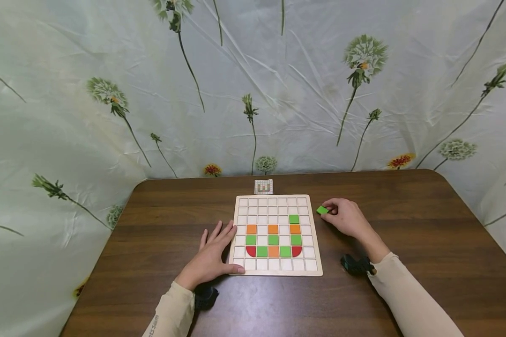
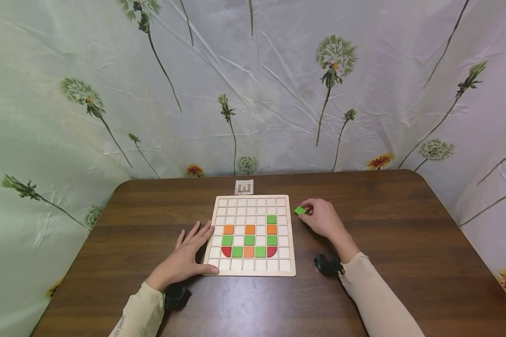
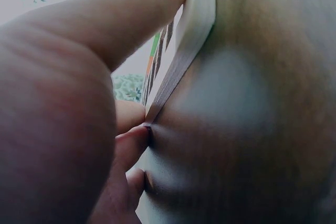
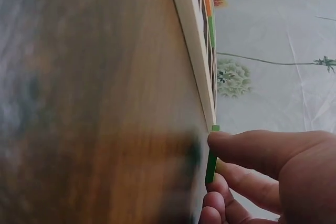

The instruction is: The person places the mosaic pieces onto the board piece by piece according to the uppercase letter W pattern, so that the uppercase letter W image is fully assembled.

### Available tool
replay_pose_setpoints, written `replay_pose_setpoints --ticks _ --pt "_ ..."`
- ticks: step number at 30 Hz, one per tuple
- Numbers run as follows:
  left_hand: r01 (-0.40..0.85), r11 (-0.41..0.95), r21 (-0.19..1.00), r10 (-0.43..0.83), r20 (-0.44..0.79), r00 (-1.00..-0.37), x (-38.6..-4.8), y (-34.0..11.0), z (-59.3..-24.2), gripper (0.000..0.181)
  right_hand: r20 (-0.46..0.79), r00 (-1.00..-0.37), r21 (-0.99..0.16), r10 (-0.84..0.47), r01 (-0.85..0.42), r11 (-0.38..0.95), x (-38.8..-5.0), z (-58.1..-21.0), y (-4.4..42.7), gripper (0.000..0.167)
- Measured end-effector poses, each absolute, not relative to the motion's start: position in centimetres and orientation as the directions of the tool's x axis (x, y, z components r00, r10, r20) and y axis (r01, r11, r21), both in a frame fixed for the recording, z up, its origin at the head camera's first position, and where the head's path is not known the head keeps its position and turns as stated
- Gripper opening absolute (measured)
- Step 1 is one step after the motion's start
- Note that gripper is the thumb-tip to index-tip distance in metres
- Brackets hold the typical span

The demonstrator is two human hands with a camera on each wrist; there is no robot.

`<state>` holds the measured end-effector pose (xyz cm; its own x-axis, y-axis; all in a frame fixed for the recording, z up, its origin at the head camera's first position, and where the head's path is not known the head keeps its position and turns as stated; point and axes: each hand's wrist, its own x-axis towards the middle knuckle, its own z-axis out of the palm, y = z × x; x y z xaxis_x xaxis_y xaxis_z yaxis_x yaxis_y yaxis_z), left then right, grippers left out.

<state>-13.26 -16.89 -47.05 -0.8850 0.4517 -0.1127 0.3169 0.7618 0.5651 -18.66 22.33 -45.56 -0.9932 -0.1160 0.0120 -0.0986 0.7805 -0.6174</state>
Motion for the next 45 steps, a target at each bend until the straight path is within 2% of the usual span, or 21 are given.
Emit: replay_pose_setpoints --ticks 22,34,45 --pt "0.312 0.764 0.565 0.455 -0.128 -0.881 -13.2 -17.0 -47.1 0.116 0.081 -0.987 -0.641 -0.138 -0.158 0.751 -17.9 -44.3 20.0 0.027" --pt "0.311 0.761 0.57 0.453 -0.124 -0.883 -13.2 -16.8 -47.2 0.115 0.112 -0.97 -0.662 -0.215 -0.235 0.712 -18.0 -44.1 17.9 0.025" --pt "0.309 0.757 0.575 0.449 -0.115 -0.886 -13.4 -16.8 -47.2 0.115 0.096 -0.96 -0.677 -0.262 -0.256 0.69 -18.6 -43.8 15.9 0.027"
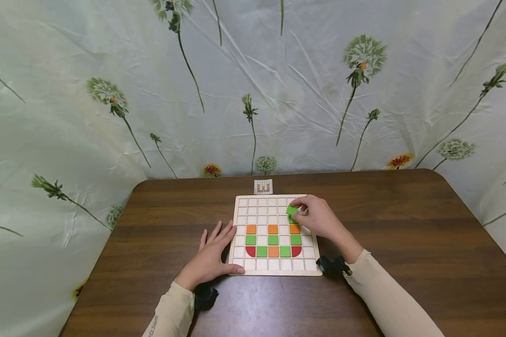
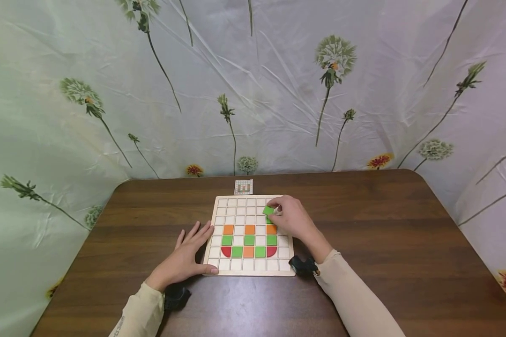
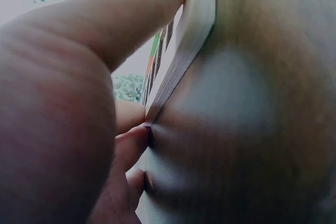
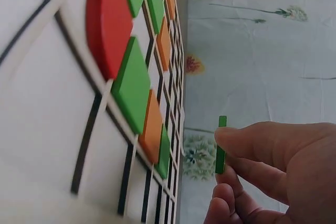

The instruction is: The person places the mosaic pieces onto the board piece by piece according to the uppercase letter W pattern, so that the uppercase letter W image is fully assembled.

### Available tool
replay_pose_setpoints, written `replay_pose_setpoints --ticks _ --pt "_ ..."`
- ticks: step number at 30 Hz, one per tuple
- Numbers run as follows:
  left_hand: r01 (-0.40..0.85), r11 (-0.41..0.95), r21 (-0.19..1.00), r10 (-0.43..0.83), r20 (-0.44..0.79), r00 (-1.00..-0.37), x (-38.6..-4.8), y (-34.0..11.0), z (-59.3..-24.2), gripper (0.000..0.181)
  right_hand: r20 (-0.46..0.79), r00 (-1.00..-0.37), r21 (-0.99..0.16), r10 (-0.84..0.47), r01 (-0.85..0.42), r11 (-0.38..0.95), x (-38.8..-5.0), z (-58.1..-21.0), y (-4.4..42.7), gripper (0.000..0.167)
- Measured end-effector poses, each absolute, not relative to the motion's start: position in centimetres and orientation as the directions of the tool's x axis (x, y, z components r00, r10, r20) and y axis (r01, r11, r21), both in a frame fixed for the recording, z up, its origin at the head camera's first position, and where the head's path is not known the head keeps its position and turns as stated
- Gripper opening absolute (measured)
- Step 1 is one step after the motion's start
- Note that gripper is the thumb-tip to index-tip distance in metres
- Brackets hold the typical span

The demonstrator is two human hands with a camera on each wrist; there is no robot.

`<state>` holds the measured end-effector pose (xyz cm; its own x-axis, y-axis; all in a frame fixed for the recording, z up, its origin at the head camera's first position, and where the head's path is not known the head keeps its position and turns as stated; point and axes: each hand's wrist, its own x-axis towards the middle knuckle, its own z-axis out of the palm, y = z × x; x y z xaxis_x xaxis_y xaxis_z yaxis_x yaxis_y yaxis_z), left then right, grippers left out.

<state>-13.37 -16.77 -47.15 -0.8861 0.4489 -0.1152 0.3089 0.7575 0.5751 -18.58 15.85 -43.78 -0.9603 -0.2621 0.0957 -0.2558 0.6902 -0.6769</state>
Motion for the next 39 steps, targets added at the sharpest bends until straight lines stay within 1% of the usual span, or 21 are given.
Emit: replay_pose_setpoints --ticks 15,25,32,39 --pt "0.311 0.762 0.568 0.449 -0.117 -0.886 -13.4 -16.7 -47.3 0.114 0.124 -0.927 -0.685 -0.353 -0.337 0.646 -19.0 -43.6 12.9 0.026" --pt "0.308 0.761 0.571 0.449 -0.12 -0.885 -13.3 -16.8 -47.1 0.113 0.057 -0.927 -0.693 -0.371 -0.305 0.654 -19.7 -43.6 10.4 0.028" --pt "0.307 0.776 0.551 0.446 -0.136 -0.885 -13.3 -16.9 -47.1 0.115 0.054 -0.922 -0.679 -0.383 -0.316 0.663 -20.0 -43.9 9.0 0.026" --pt "0.312 0.765 0.564 0.449 -0.119 -0.886 -13.3 -16.9 -47.1 0.115 0.065 -0.91 -0.667 -0.409 -0.345 0.661 -20.2 -44.1 8.0 0.027"
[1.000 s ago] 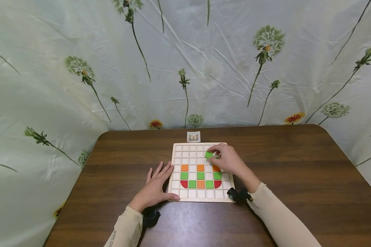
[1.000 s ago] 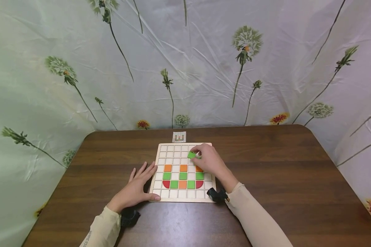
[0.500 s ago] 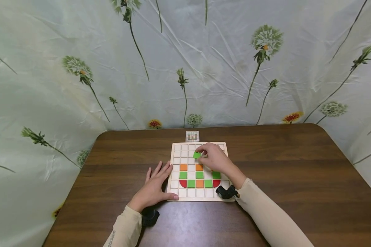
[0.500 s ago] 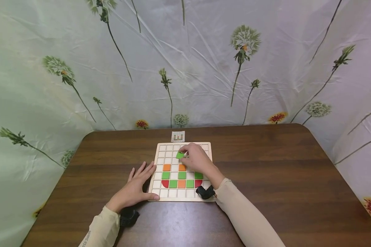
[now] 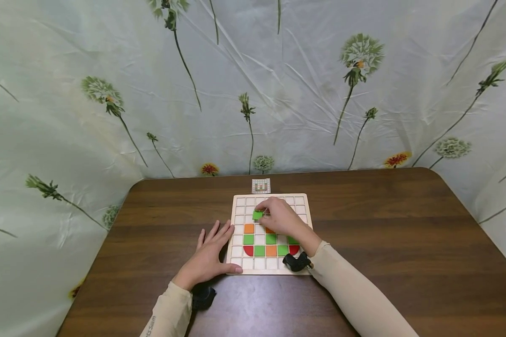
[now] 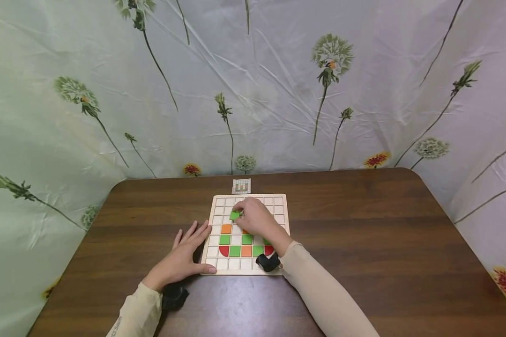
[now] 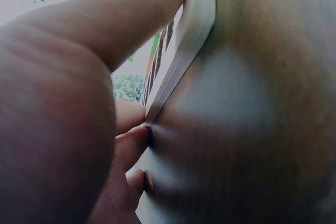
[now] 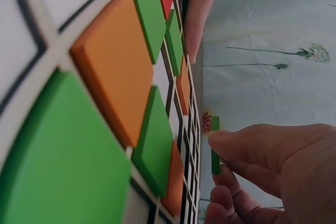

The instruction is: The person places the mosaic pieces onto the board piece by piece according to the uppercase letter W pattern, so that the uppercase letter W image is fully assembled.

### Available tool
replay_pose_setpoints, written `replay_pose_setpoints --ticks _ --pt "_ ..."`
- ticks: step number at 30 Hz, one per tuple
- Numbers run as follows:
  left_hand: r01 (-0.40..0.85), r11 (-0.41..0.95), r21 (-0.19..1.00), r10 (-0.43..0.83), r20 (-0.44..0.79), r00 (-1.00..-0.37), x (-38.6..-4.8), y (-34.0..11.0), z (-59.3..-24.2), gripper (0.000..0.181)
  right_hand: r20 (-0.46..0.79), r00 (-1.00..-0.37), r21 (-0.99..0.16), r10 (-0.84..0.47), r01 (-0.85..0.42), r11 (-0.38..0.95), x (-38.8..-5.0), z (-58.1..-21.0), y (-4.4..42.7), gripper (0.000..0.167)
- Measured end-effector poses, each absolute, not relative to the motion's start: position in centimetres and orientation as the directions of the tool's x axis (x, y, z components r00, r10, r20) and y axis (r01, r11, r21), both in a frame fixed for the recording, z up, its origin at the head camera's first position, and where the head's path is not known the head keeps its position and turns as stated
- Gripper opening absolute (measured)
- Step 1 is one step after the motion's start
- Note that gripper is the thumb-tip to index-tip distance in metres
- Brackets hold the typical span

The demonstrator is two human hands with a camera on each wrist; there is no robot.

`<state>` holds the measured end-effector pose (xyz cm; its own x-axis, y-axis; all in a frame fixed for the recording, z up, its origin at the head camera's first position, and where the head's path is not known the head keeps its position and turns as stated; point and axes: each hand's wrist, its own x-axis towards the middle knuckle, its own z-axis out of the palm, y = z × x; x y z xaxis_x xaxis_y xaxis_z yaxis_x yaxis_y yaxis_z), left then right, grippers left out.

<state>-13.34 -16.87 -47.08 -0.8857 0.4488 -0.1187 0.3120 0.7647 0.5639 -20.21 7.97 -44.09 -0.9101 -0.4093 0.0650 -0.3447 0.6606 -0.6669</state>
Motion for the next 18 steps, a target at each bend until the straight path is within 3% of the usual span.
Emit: replay_pose_setpoints --ticks 18 --pt "0.33 0.756 0.566 0.469 -0.116 -0.876 -13.5 -17.1 -47.2 0.115 0.103 -0.848 -0.566 -0.52 -0.48 0.67 -20.8 -44.1 6.1 0.034"
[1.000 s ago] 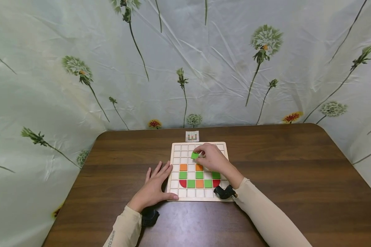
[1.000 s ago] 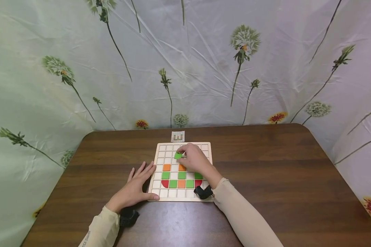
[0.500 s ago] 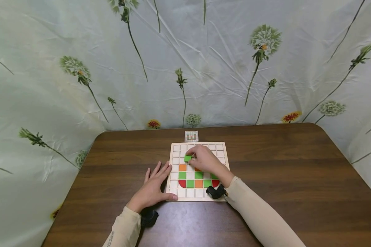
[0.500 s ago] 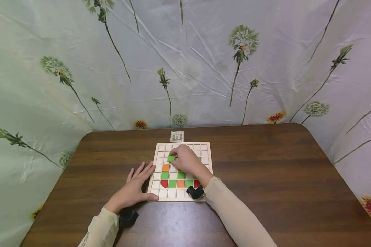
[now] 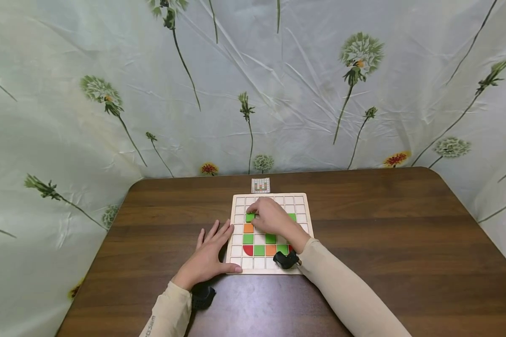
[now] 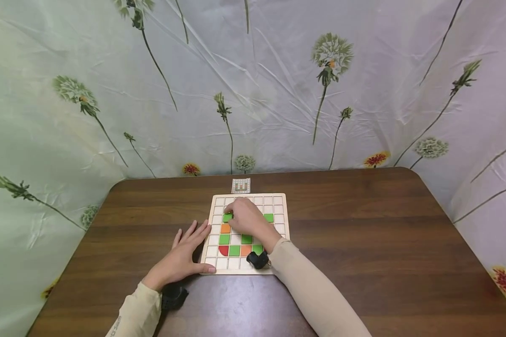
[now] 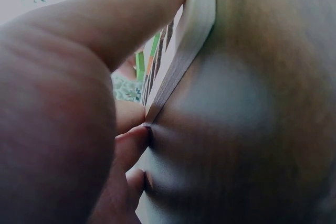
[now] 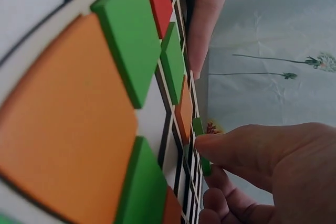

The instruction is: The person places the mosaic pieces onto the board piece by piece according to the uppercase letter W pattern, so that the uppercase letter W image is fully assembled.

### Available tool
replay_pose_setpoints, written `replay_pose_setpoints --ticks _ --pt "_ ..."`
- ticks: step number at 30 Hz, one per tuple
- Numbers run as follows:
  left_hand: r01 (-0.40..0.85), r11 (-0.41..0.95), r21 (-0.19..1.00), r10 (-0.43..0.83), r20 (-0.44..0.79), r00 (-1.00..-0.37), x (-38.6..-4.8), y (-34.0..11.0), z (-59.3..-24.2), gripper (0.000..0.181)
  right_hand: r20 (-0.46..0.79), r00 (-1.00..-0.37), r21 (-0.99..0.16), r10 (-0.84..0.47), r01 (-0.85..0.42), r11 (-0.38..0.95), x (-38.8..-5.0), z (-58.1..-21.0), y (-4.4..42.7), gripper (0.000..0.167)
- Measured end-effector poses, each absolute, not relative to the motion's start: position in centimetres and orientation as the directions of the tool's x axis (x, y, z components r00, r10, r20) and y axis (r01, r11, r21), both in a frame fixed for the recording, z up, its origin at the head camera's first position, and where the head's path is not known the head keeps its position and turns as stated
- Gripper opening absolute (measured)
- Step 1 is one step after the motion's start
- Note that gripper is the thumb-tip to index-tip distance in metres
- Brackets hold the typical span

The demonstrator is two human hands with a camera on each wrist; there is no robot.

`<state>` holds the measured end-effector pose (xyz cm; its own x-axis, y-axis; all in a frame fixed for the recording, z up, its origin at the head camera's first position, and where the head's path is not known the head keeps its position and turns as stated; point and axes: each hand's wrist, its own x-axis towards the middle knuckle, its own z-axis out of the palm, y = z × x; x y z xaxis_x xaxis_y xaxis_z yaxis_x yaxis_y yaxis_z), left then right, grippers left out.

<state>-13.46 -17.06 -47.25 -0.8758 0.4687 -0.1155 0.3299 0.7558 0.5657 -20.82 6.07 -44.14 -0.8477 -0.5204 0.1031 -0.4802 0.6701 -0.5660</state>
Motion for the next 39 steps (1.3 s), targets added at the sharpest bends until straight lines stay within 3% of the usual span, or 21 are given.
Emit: replay_pose_setpoints --ticks 27,39 --pt "0.314 0.765 0.562 0.457 -0.131 -0.88 -13.3 -17.0 -47.0 0.116 0.068 -0.866 -0.602 -0.495 -0.431 0.672 -20.6 -44.1 6.3 0.037" --pt "0.31 0.754 0.579 0.464 -0.135 -0.875 -13.3 -16.7 -47.0 0.116 0.087 -0.923 -0.6 -0.376 -0.349 0.72 -19.0 -43.1 13.9 0.029"
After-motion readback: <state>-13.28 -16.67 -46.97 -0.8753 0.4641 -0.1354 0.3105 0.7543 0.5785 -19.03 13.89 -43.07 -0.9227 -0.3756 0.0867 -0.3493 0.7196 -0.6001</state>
